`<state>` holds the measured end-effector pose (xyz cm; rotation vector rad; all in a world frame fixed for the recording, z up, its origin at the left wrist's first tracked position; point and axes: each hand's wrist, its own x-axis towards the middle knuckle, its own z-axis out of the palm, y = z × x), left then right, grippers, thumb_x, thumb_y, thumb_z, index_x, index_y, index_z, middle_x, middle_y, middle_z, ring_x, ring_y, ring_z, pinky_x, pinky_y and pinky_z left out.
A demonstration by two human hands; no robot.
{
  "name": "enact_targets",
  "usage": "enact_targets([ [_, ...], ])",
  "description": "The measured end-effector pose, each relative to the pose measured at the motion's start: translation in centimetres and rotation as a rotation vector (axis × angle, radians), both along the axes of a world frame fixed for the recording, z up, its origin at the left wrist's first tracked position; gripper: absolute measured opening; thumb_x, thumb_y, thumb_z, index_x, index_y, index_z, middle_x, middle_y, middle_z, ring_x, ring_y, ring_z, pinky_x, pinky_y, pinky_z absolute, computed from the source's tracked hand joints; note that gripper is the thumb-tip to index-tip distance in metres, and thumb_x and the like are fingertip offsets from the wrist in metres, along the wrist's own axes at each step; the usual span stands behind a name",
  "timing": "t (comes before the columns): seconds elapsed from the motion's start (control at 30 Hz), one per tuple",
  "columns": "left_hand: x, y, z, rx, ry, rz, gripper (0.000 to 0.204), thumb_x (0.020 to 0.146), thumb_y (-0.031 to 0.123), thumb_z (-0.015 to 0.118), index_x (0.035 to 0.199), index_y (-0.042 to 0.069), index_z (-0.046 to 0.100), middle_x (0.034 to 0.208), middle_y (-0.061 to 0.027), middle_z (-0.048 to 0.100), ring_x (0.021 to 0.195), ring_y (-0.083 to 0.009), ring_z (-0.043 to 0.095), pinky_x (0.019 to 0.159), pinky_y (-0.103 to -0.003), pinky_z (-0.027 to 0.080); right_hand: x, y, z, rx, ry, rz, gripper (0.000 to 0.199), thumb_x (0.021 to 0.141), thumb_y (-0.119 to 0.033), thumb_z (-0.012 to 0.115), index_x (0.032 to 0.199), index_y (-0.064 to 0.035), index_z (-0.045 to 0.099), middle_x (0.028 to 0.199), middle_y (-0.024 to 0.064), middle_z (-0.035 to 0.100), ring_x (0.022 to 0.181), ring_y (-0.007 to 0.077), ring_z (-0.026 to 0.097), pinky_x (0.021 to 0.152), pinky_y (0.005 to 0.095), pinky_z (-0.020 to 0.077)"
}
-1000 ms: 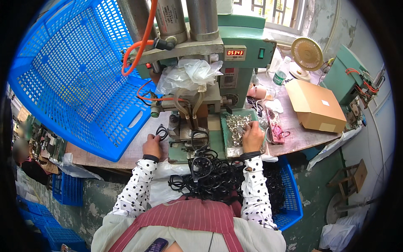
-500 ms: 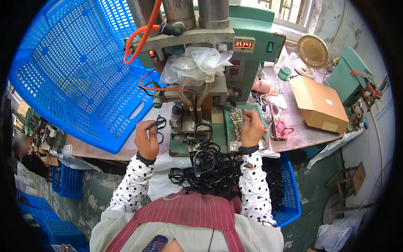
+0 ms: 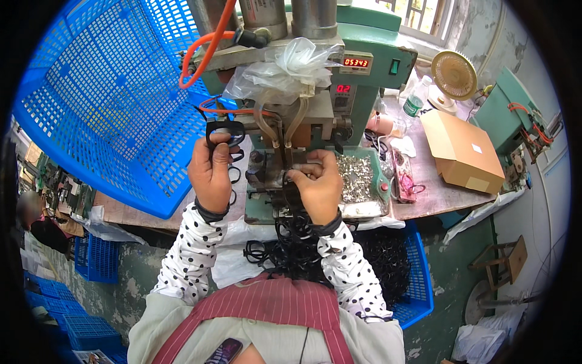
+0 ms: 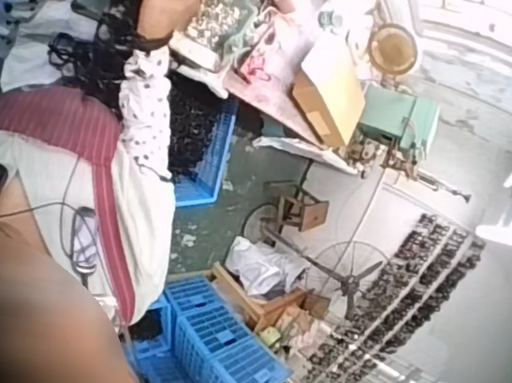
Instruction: The person repeatedly picks up black eyeglass frames from a blue basket, places them into a press machine, and then removes them to place on the table. The person also handles small metal components from a tray and places them into the machine alongside the frames.
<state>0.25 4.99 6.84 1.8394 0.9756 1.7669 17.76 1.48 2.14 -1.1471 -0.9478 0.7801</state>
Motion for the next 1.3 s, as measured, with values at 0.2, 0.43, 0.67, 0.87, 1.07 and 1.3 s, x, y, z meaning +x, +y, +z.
enact_targets([
  [0.2, -0.1, -0.1, 0.2, 0.008, 0.032, 0.007, 0.016, 0.096, 0.01, 0.055, 0.105, -0.003, 0.058, 0.092, -0.0106, 0.065, 0.078, -0.0185, 0.067, 0.069, -0.028, 0.052, -0.8, 0.8, -0.9, 0.097, 0.03, -0.059, 0.042, 0.072, 0.006, 0.071, 0.107, 0.0011, 0.049, 0.078, 0.0116, 0.068, 0.07, 0.0121, 0.063, 0.065, 0.0239, 0.0479],
  [0.43, -0.1, 0.1, 0.1, -0.002, 0.015, -0.022, 0.016, 0.097, 0.011, 0.055, 0.105, -0.003, 0.058, 0.092, -0.0101, 0.065, 0.079, -0.018, 0.067, 0.07, -0.028, 0.052, -1.1, 0.6, -0.6, 0.001, -0.129, -0.072, 0.045, 0.072, 0.003, 0.071, 0.11, 0.0, 0.047, 0.079, 0.0122, 0.069, 0.07, 0.0125, 0.064, 0.066, 0.0251, 0.049],
  [0.67, -0.3, 0.2, 0.0, -0.012, -0.012, -0.072, 0.019, 0.097, 0.014, 0.056, 0.105, -0.003, 0.059, 0.092, -0.0097, 0.064, 0.08, -0.0171, 0.065, 0.071, -0.029, 0.052, -1.0, 1.3, -1.6, 0.085, 0.06, -0.024, 0.046, 0.074, 0.008, 0.066, 0.114, 0.0027, 0.043, 0.082, 0.013, 0.067, 0.072, 0.0121, 0.062, 0.066, 0.0233, 0.0486],
  [0.87, -0.4, 0.3, -0.3, 0.0, 0.012, -0.058, 0.019, 0.097, 0.015, 0.055, 0.105, -0.003, 0.059, 0.092, -0.0104, 0.064, 0.079, -0.0176, 0.066, 0.071, -0.029, 0.052, -0.8, 1.2, -1.4, 0.081, -0.069, -0.023, 0.049, 0.072, 0.006, 0.068, 0.115, 0.0014, 0.044, 0.077, 0.0099, 0.066, 0.069, 0.009, 0.058, 0.061, 0.0223, 0.0445],
  [1.07, -0.4, 0.0, 0.2, 0.009, 0.063, -0.019, 0.019, 0.097, 0.014, 0.055, 0.104, -0.003, 0.059, 0.092, -0.0107, 0.064, 0.079, -0.0188, 0.066, 0.071, -0.029, 0.052, -1.1, 0.9, -1.2, 0.082, -0.048, -0.024, 0.051, 0.071, 0.003, 0.07, 0.115, 0.0016, 0.044, 0.077, 0.0103, 0.066, 0.067, 0.0077, 0.056, 0.061, 0.0218, 0.0435],
  [1.3, -0.4, 0.5, -0.2, 0.034, 0.039, -0.067, 0.017, 0.098, 0.012, 0.053, 0.105, -0.003, 0.057, 0.094, -0.009, 0.063, 0.079, -0.0157, 0.064, 0.071, -0.027, 0.051, -0.9, 1.4, -1.8, 0.145, 0.086, 0.018, 0.052, 0.07, 0.005, 0.07, 0.115, 0.0016, 0.043, 0.079, 0.0101, 0.066, 0.066, 0.0084, 0.056, 0.062, 0.021, 0.0434],
])
